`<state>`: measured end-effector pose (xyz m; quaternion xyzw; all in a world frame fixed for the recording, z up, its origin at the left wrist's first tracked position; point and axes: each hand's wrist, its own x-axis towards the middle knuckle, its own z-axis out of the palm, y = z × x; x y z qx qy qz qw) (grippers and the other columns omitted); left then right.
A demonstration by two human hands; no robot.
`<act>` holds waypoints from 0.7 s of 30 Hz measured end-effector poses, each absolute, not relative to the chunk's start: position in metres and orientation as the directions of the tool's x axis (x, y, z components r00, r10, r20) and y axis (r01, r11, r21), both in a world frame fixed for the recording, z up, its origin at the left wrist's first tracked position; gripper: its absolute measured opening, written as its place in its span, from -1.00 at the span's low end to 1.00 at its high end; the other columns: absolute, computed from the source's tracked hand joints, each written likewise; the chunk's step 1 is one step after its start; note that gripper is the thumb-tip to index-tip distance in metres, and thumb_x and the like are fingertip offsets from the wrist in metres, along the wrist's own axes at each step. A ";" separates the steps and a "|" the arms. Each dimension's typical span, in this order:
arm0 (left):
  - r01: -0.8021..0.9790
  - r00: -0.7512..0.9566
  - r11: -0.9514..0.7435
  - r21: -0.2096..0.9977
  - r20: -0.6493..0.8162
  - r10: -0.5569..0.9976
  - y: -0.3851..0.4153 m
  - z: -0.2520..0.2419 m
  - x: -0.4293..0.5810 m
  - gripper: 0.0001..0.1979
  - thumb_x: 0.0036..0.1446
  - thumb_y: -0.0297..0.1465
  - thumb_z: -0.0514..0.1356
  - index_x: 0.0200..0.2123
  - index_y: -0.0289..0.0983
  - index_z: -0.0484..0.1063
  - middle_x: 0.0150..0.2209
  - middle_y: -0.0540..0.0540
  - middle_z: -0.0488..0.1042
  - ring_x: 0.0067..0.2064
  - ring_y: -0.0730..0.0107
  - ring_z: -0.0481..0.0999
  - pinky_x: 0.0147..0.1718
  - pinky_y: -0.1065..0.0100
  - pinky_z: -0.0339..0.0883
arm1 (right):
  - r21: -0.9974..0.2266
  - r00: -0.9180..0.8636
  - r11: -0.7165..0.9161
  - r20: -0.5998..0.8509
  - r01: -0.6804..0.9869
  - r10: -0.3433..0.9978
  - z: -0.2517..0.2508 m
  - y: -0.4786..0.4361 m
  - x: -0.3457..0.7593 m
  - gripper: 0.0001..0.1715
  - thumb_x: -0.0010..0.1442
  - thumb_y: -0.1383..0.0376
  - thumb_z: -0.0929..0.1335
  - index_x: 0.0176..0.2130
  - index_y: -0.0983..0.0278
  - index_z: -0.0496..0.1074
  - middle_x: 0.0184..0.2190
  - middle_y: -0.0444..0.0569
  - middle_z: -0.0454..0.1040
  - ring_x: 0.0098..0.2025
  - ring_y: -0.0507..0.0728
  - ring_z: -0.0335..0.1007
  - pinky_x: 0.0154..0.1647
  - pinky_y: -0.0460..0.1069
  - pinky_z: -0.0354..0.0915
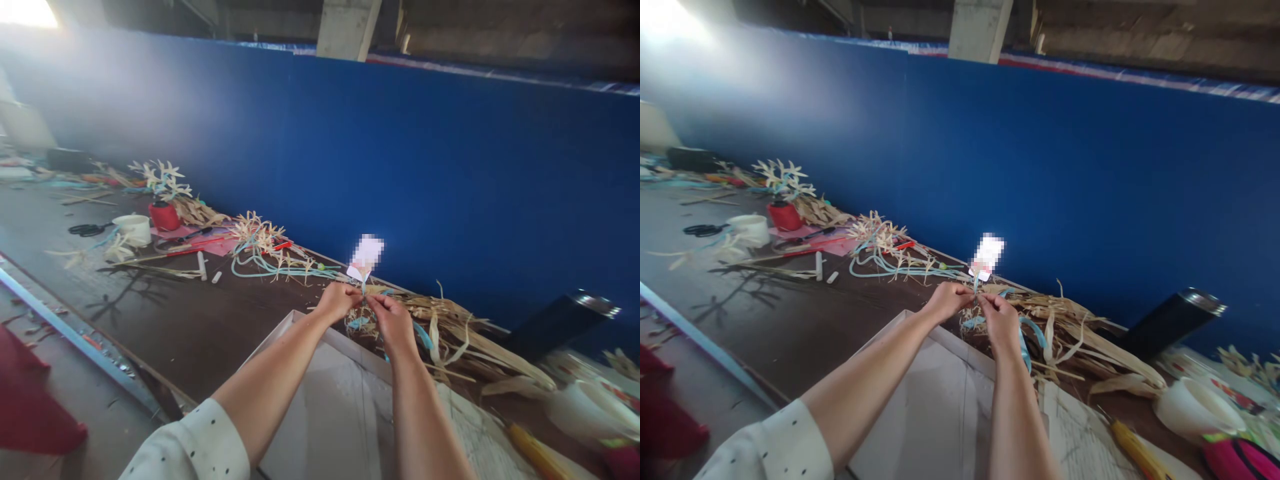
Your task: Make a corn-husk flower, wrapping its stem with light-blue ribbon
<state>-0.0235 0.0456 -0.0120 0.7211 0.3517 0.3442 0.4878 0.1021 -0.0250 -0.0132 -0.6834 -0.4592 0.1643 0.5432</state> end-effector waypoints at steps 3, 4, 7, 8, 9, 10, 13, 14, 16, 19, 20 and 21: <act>0.222 0.493 -0.313 0.924 0.170 0.853 0.045 -0.009 -0.025 -0.68 -0.06 -0.20 0.14 -0.45 -0.35 0.52 -0.60 0.00 0.37 -0.54 0.52 0.25 -0.53 0.46 0.05 | -0.872 0.511 -0.004 0.283 0.489 0.811 -0.010 -0.025 0.102 -0.61 -0.09 0.02 0.38 -0.37 0.27 0.51 -0.45 -0.05 0.51 -0.36 0.16 0.37 -0.32 -0.02 0.20; 0.243 0.484 -0.330 0.912 0.181 0.856 0.044 -0.008 -0.026 -0.69 -0.06 -0.21 0.14 -0.47 -0.35 0.51 -0.60 0.00 0.37 -0.53 0.50 0.27 -0.52 0.46 0.06 | -0.864 0.513 -0.024 0.275 0.502 0.813 -0.010 -0.025 0.102 -0.60 -0.10 0.02 0.38 -0.37 0.27 0.51 -0.46 -0.05 0.51 -0.38 0.16 0.37 -0.33 -0.02 0.19; 0.294 0.469 -0.369 0.882 0.203 0.860 0.043 -0.007 -0.026 -0.71 -0.06 -0.22 0.13 -0.47 -0.32 0.51 -0.58 -0.01 0.40 -0.49 0.46 0.33 -0.51 0.46 0.07 | -0.851 0.525 -0.097 0.224 0.516 0.821 -0.009 -0.026 0.104 -0.58 -0.12 0.00 0.38 -0.36 0.26 0.52 -0.49 -0.07 0.50 -0.41 0.14 0.35 -0.37 -0.03 0.18; 0.308 0.466 -0.373 0.875 0.203 0.861 0.043 -0.007 -0.026 -0.72 -0.06 -0.22 0.13 -0.47 -0.31 0.51 -0.57 -0.01 0.41 -0.47 0.45 0.35 -0.50 0.46 0.07 | -0.849 0.529 -0.121 0.203 0.515 0.824 -0.008 -0.027 0.104 -0.57 -0.12 0.00 0.38 -0.36 0.26 0.52 -0.49 -0.07 0.50 -0.41 0.14 0.35 -0.37 -0.03 0.18; 0.320 0.464 -0.377 0.869 0.203 0.862 0.043 -0.007 -0.026 -0.73 -0.06 -0.23 0.13 -0.46 -0.31 0.51 -0.56 -0.01 0.42 -0.46 0.45 0.36 -0.50 0.46 0.08 | -0.846 0.533 -0.144 0.182 0.513 0.826 -0.007 -0.028 0.105 -0.57 -0.13 -0.01 0.38 -0.36 0.26 0.53 -0.50 -0.08 0.50 -0.40 0.14 0.35 -0.37 -0.03 0.17; 0.331 0.464 -0.381 0.863 0.203 0.862 0.043 -0.007 -0.025 -0.74 -0.05 -0.24 0.13 -0.46 -0.30 0.51 -0.55 -0.02 0.43 -0.45 0.44 0.37 -0.49 0.46 0.09 | -0.842 0.536 -0.167 0.161 0.512 0.829 -0.006 -0.029 0.104 -0.57 -0.13 -0.01 0.38 -0.36 0.25 0.53 -0.51 -0.09 0.49 -0.40 0.14 0.35 -0.37 -0.03 0.17; 0.356 0.466 -0.386 0.851 0.196 0.863 0.042 -0.007 -0.025 -0.75 -0.04 -0.27 0.12 -0.44 -0.30 0.51 -0.54 -0.02 0.44 -0.45 0.44 0.37 -0.48 0.46 0.11 | -0.838 0.530 -0.205 0.114 0.506 0.840 0.000 -0.032 0.102 -0.56 -0.11 0.00 0.37 -0.34 0.26 0.54 -0.58 -0.13 0.45 -0.43 0.12 0.33 -0.41 -0.05 0.16; 0.364 0.468 -0.388 0.847 0.194 0.862 0.041 -0.007 -0.025 -0.76 -0.03 -0.27 0.12 -0.44 -0.30 0.51 -0.53 -0.02 0.44 -0.45 0.45 0.37 -0.47 0.47 0.11 | -0.842 0.523 -0.206 0.103 0.499 0.846 0.002 -0.034 0.100 -0.56 -0.11 0.01 0.37 -0.33 0.26 0.54 -0.58 -0.13 0.45 -0.44 0.12 0.33 -0.42 -0.06 0.15; 0.376 0.468 -0.394 0.839 0.195 0.862 0.041 -0.007 -0.025 -0.76 -0.03 -0.27 0.12 -0.43 -0.29 0.51 -0.53 -0.01 0.45 -0.45 0.45 0.37 -0.47 0.47 0.12 | -0.848 0.516 -0.208 0.088 0.487 0.852 0.006 -0.036 0.098 -0.56 -0.12 0.03 0.37 -0.31 0.27 0.54 -0.55 -0.13 0.47 -0.42 0.12 0.35 -0.43 -0.07 0.16; 0.389 0.467 -0.408 0.826 0.205 0.860 0.040 -0.007 -0.025 -0.77 -0.04 -0.27 0.12 -0.42 -0.27 0.51 -0.50 -0.01 0.47 -0.44 0.46 0.38 -0.47 0.48 0.11 | -0.824 0.514 -0.237 0.075 0.514 0.855 0.010 -0.038 0.097 -0.58 -0.13 0.05 0.38 -0.33 0.27 0.55 -0.50 -0.11 0.50 -0.37 0.14 0.38 -0.39 -0.07 0.17; 0.396 0.467 -0.411 0.821 0.205 0.860 0.040 -0.008 -0.024 -0.77 -0.04 -0.28 0.12 -0.42 -0.27 0.51 -0.50 -0.01 0.47 -0.44 0.46 0.38 -0.48 0.48 0.11 | -0.811 0.510 -0.243 0.078 0.532 0.857 0.010 -0.038 0.097 -0.60 -0.13 0.06 0.38 -0.33 0.26 0.55 -0.50 -0.10 0.51 -0.35 0.15 0.38 -0.38 -0.07 0.17; 0.402 0.467 -0.414 0.816 0.206 0.860 0.040 -0.008 -0.024 -0.77 -0.04 -0.28 0.12 -0.43 -0.27 0.51 -0.49 -0.02 0.47 -0.44 0.46 0.38 -0.48 0.48 0.11 | -0.800 0.504 -0.244 0.083 0.548 0.860 0.009 -0.037 0.098 -0.61 -0.12 0.07 0.37 -0.33 0.26 0.56 -0.50 -0.09 0.51 -0.34 0.15 0.39 -0.37 -0.06 0.18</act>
